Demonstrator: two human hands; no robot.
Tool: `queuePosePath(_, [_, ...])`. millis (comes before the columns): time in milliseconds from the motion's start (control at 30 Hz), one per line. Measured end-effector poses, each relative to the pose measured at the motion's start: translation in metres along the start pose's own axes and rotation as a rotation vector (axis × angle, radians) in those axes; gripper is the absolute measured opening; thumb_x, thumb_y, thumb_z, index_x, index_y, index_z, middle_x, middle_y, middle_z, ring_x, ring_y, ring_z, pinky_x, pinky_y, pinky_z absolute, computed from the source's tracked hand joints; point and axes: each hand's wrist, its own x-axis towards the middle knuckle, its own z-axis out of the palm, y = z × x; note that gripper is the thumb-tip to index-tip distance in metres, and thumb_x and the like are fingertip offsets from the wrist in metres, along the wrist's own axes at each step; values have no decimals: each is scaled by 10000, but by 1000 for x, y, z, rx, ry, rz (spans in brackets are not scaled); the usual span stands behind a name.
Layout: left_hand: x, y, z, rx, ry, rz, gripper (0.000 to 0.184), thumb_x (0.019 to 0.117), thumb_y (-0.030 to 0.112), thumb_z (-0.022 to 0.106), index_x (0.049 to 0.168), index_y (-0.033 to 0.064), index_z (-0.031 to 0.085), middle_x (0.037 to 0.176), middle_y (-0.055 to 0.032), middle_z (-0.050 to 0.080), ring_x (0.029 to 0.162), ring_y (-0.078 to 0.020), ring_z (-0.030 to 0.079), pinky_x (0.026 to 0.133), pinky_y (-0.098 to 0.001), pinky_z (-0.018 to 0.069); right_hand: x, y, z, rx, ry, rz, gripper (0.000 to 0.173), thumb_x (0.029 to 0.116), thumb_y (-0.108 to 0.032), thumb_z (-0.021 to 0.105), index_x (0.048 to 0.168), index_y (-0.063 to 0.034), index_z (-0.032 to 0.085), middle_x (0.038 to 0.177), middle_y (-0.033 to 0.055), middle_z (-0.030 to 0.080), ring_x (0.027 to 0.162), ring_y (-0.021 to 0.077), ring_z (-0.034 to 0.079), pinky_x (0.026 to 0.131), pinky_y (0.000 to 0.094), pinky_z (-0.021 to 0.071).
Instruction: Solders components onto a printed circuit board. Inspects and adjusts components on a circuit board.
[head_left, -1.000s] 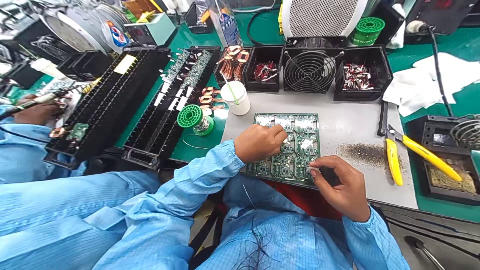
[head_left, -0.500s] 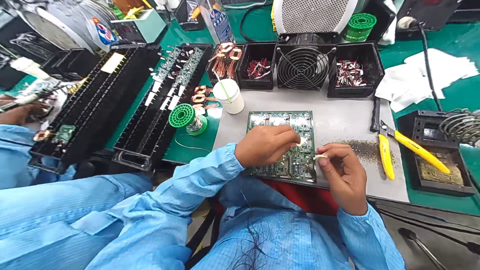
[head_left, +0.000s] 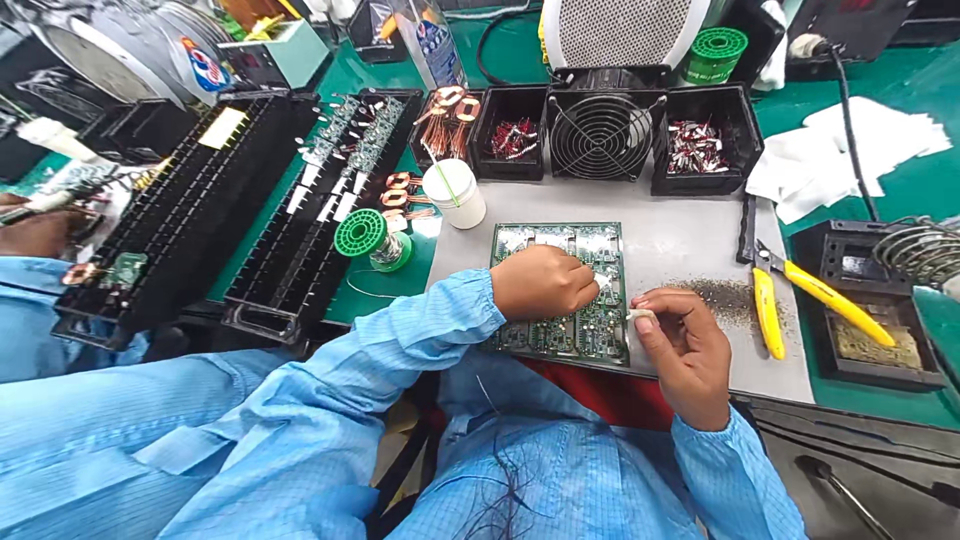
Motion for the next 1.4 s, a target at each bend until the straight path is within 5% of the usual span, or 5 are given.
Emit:
queuePosePath(300, [5,-9,6,-78,23,25,184,970,-25,534,872,-18,689,734,-113,665,597,-234,653,474,-338,481,1,0,0,0,0,-4,179,1026,-202,593,1069,-37,648,1081,-3,684,1003,9,652,871,185,565])
queuePosePath(533, [7,-11,13,-172,100,-200,140,930,66,594,868,-6,697,774,-120,686,570,-233,660,436,-358,483,0,0,1,-30,9,-5,181,1023,-189,600,1071,-21,648,1081,10,685,991,13,656,868,186,568])
queuePosePath(800, [11,11,-12,-507,205,-371,134,947,94,595,925,7,695,821,-88,703,687,-150,675,569,-305,533,-1,0,5,-162,44,28,395,991,-238,682,1234,66,621,1175,126,669,1040,91,672,887,233,583])
queuePosePath(933, [6,19,-18,-705,165,-299,180,1023,97,548,1011,-9,692,903,-101,723,799,-126,692,699,-264,562,-1,0,4,-159,14,-13,184,994,-206,679,1023,-27,710,1149,84,660,1050,50,640,873,178,557])
queuePosePath(1400, [6,-21,9,-284,-3,-515,171,974,50,607,1061,-20,737,1064,-192,739,977,-355,737,815,-521,596,-1,-1,4,-122,35,-11,154,974,-159,642,936,-10,652,1094,96,701,1044,65,671,856,190,570])
